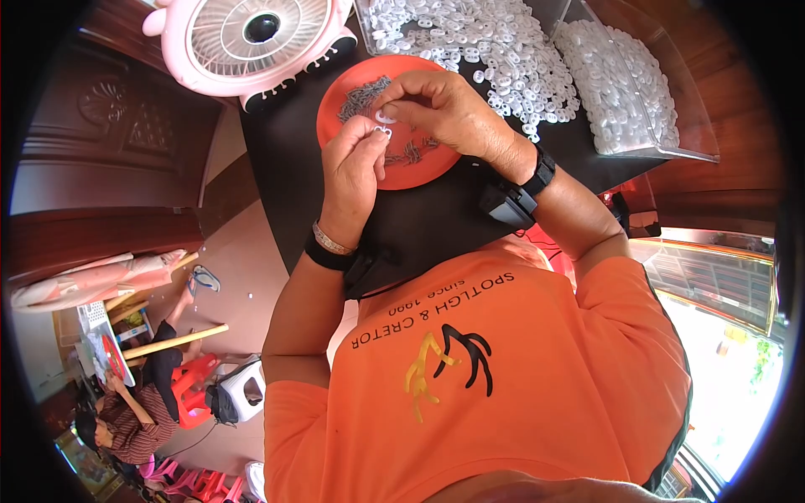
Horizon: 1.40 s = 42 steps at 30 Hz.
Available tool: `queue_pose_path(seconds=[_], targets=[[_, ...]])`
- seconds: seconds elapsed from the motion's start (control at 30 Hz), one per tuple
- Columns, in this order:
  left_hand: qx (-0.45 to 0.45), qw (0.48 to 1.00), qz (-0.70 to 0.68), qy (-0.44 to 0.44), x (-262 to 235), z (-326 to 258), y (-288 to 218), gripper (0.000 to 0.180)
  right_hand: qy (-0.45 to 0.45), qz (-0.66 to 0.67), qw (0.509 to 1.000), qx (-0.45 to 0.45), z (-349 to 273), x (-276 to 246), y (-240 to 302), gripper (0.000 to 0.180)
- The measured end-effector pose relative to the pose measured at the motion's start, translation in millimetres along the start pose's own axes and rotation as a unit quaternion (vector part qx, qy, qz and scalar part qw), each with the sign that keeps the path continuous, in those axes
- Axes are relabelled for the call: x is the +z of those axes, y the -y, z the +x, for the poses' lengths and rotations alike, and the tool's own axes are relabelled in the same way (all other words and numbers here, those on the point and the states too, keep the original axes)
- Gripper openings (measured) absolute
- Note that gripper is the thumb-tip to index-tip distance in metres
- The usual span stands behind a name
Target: Attaching small metal rings onto white plastic mounting clips manually.
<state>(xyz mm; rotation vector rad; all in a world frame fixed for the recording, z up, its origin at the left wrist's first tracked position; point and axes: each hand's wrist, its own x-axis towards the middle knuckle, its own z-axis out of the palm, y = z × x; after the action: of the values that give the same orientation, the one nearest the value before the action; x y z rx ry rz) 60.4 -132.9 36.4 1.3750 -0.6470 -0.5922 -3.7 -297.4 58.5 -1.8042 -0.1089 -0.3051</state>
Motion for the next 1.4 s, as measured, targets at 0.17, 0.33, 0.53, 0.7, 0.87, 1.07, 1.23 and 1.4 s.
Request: queue_pose_path(seconds=[0.17, 0.33, 0.53, 0.7, 0.87, 1.07, 1.23, 1.4], targets=[[0.0, 1.0, 0.001, -0.005, -1, 0, 2, 0.014, 0.009, 0.009, 1.0, -0.003, -1, 2, -4, 0.011], [-0.003, 1.0, 0.0, -0.008, 0, 0, 1, 0.014, 0.015, 0.019, 1.0, -0.004, -3, 3, -4, 0.011], [0.01, 0.999, -0.025, -0.026, 3, 1, -2, 0.014, 0.007, 0.061, 0.998, 0.016, -3, 5, -4, 0.013], [0.001, 0.999, -0.017, -0.028, 3, 1, -4, 0.015, -0.001, 0.058, 0.998, -0.012, -3, 4, -8, 0.017], [0.002, 1.0, -0.004, -0.021, 2, 0, -3, 0.016, -0.013, 0.052, 0.998, -0.032, -3, 9, -12, 0.016], [0.013, 1.0, -0.001, -0.027, 2, 0, -4, 0.017, -0.012, 0.034, 0.998, -0.053, -4, 10, -11, 0.018], [-0.015, 0.997, -0.052, -0.063, 2, 1, -6, 0.016, -0.028, -0.03, 0.996, -0.079, -6, 13, -8, 0.031], [-0.029, 0.994, -0.084, -0.057, 1, 1, -8, 0.019, -0.015, -0.119, 0.986, -0.116, -7, 12, -5, 0.034]])
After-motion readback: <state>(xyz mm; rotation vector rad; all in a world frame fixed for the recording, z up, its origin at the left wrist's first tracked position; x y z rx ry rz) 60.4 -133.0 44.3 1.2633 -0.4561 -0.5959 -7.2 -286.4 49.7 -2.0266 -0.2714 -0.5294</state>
